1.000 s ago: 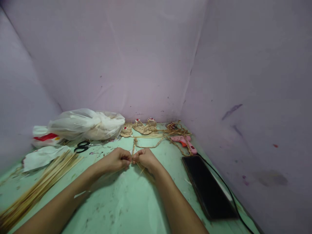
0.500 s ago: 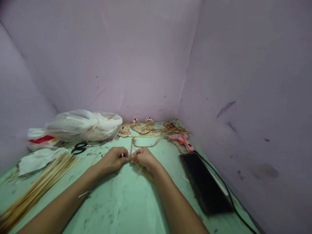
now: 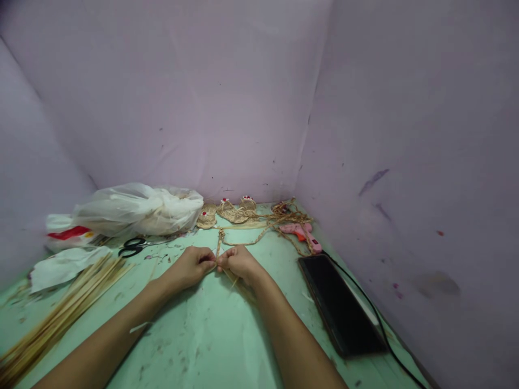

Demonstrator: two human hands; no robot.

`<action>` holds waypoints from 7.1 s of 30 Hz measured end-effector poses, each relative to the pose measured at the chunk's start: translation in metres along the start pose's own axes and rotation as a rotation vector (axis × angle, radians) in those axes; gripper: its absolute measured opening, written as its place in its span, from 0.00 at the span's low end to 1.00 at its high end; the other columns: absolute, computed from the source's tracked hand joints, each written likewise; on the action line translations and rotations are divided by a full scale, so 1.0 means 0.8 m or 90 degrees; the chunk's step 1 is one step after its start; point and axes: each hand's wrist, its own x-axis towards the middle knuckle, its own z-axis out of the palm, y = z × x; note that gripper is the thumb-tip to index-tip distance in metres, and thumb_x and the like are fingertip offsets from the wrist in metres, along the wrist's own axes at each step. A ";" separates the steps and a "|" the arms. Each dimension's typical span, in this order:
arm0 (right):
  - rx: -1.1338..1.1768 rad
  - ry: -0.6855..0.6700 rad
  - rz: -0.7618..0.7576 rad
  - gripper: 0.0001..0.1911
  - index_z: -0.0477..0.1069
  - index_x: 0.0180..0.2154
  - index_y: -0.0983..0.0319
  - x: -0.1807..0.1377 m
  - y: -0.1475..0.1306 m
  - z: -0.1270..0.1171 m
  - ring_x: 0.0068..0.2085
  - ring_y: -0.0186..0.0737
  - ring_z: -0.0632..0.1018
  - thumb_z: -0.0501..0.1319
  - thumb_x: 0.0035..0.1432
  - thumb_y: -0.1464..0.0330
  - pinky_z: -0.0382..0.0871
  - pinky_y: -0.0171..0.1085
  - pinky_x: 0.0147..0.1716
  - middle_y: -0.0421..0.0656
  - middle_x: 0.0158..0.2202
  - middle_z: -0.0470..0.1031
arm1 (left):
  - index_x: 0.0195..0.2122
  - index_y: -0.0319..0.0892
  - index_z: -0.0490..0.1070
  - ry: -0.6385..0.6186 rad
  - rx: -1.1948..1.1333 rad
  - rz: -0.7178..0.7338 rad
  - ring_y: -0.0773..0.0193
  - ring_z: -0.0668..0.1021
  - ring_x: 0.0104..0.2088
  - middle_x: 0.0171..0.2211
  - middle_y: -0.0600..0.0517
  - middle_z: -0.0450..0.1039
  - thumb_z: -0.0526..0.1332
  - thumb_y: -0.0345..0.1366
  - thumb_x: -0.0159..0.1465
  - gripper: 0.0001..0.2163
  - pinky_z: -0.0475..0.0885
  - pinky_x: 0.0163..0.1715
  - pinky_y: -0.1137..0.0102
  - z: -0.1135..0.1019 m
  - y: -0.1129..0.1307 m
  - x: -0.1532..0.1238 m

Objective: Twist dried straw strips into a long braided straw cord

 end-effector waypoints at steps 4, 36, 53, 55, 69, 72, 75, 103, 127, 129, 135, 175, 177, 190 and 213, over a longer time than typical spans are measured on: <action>0.006 0.008 0.010 0.08 0.66 0.16 0.66 -0.002 -0.004 0.001 0.13 0.24 0.52 0.57 0.43 0.74 0.42 0.31 0.16 0.33 0.09 0.56 | 0.28 0.38 0.70 0.034 0.048 0.012 0.68 0.67 0.25 0.24 0.53 0.70 0.55 0.35 0.51 0.08 0.58 0.25 0.75 -0.014 0.001 -0.007; -0.005 0.012 0.012 0.08 0.65 0.15 0.65 -0.004 -0.004 0.003 0.13 0.23 0.50 0.57 0.42 0.73 0.43 0.30 0.16 0.32 0.07 0.53 | 0.30 0.43 0.75 0.026 0.259 -0.047 0.63 0.71 0.30 0.29 0.49 0.73 0.52 0.31 0.51 0.12 0.57 0.28 0.73 -0.025 -0.011 -0.023; 0.007 0.028 0.026 0.09 0.65 0.14 0.66 -0.006 -0.007 0.006 0.13 0.24 0.51 0.58 0.43 0.74 0.44 0.30 0.16 0.32 0.07 0.54 | 0.14 0.40 0.57 -0.015 -0.160 -0.127 0.74 0.51 0.16 0.12 0.59 0.46 0.51 0.47 0.52 0.17 0.45 0.17 0.74 -0.005 -0.009 0.004; 0.011 0.035 0.022 0.08 0.65 0.14 0.66 -0.004 -0.005 0.006 0.13 0.24 0.52 0.58 0.42 0.74 0.44 0.30 0.16 0.33 0.08 0.56 | 0.16 0.38 0.64 -0.033 -0.182 -0.148 0.74 0.51 0.15 0.11 0.59 0.49 0.53 0.43 0.49 0.14 0.45 0.17 0.74 -0.004 -0.006 0.008; 0.014 0.084 0.024 0.06 0.66 0.15 0.66 0.003 0.002 0.010 0.14 0.25 0.58 0.59 0.40 0.75 0.48 0.29 0.15 0.36 0.11 0.63 | 0.16 0.35 0.69 -0.086 -0.183 -0.281 0.73 0.54 0.11 0.06 0.57 0.53 0.54 0.37 0.47 0.11 0.47 0.15 0.74 -0.011 0.010 0.006; 0.008 0.077 0.016 0.07 0.67 0.14 0.66 0.003 0.004 0.009 0.13 0.24 0.56 0.59 0.39 0.75 0.47 0.29 0.15 0.35 0.09 0.61 | 0.15 0.35 0.68 -0.087 -0.208 -0.305 0.73 0.55 0.11 0.06 0.56 0.55 0.55 0.35 0.46 0.09 0.47 0.14 0.74 -0.010 0.015 0.009; 0.021 0.072 0.006 0.06 0.67 0.14 0.67 0.005 0.006 0.008 0.14 0.25 0.57 0.59 0.38 0.75 0.48 0.29 0.15 0.36 0.10 0.63 | 0.15 0.35 0.69 -0.105 -0.242 -0.332 0.74 0.54 0.10 0.05 0.56 0.54 0.56 0.35 0.45 0.08 0.45 0.14 0.74 -0.009 0.013 0.011; -0.193 0.087 -0.044 0.05 0.70 0.20 0.67 0.009 0.007 0.008 0.19 0.28 0.67 0.58 0.34 0.77 0.55 0.27 0.18 0.39 0.17 0.71 | 0.11 0.38 0.61 -0.076 -0.251 -0.361 0.73 0.56 0.07 0.05 0.56 0.54 0.53 0.29 0.43 0.06 0.49 0.09 0.75 0.004 0.017 0.014; -0.457 0.152 -0.060 0.10 0.71 0.17 0.63 -0.030 -0.054 0.006 0.22 0.35 0.68 0.61 0.41 0.64 0.53 0.32 0.21 0.42 0.15 0.67 | 0.13 0.38 0.62 -0.099 -0.436 -0.290 0.77 0.54 0.08 0.08 0.57 0.58 0.54 0.31 0.40 0.03 0.44 0.08 0.77 0.002 -0.009 0.012; -0.314 0.203 -0.036 0.09 0.70 0.18 0.64 -0.020 -0.047 -0.002 0.21 0.32 0.67 0.60 0.43 0.66 0.54 0.31 0.20 0.40 0.15 0.66 | 0.14 0.38 0.62 -0.100 -0.442 -0.285 0.77 0.55 0.08 0.09 0.57 0.59 0.56 0.32 0.41 0.04 0.44 0.08 0.77 0.000 -0.011 0.012; -0.012 0.050 0.087 0.07 0.62 0.16 0.64 -0.010 -0.030 0.027 0.16 0.28 0.61 0.53 0.41 0.75 0.54 0.30 0.17 0.37 0.12 0.62 | 0.17 0.38 0.64 -0.106 -0.432 -0.299 0.76 0.56 0.08 0.10 0.57 0.60 0.54 0.32 0.41 0.03 0.46 0.08 0.78 -0.002 -0.012 0.012; 0.061 0.068 0.046 0.05 0.64 0.17 0.66 -0.002 -0.010 0.013 0.13 0.22 0.52 0.61 0.34 0.74 0.40 0.29 0.14 0.33 0.10 0.61 | 0.18 0.38 0.64 -0.060 -0.314 -0.386 0.76 0.56 0.09 0.08 0.59 0.56 0.65 0.38 0.39 0.11 0.44 0.11 0.77 0.000 -0.002 0.016; 0.072 0.061 0.042 0.04 0.64 0.17 0.66 -0.002 -0.010 0.013 0.13 0.22 0.52 0.61 0.35 0.75 0.40 0.29 0.14 0.33 0.10 0.63 | 0.21 0.39 0.65 -0.074 -0.341 -0.368 0.75 0.56 0.09 0.09 0.58 0.59 0.65 0.41 0.40 0.12 0.44 0.11 0.76 0.002 0.000 0.016; 0.093 -0.061 0.012 0.05 0.63 0.15 0.66 -0.007 -0.010 0.004 0.13 0.22 0.50 0.57 0.37 0.73 0.37 0.29 0.15 0.33 0.10 0.59 | 0.14 0.38 0.61 -0.116 -0.326 -0.413 0.76 0.57 0.09 0.08 0.57 0.56 0.59 0.32 0.44 0.07 0.47 0.10 0.77 -0.004 0.011 0.015; 0.156 0.015 0.021 0.02 0.68 0.16 0.66 0.004 0.003 0.008 0.13 0.26 0.61 0.58 0.31 0.75 0.52 0.29 0.16 0.36 0.11 0.65 | 0.24 0.36 0.71 -0.209 -0.357 -0.302 0.77 0.60 0.11 0.19 0.52 0.71 0.59 0.35 0.42 0.09 0.47 0.10 0.78 -0.017 -0.009 0.013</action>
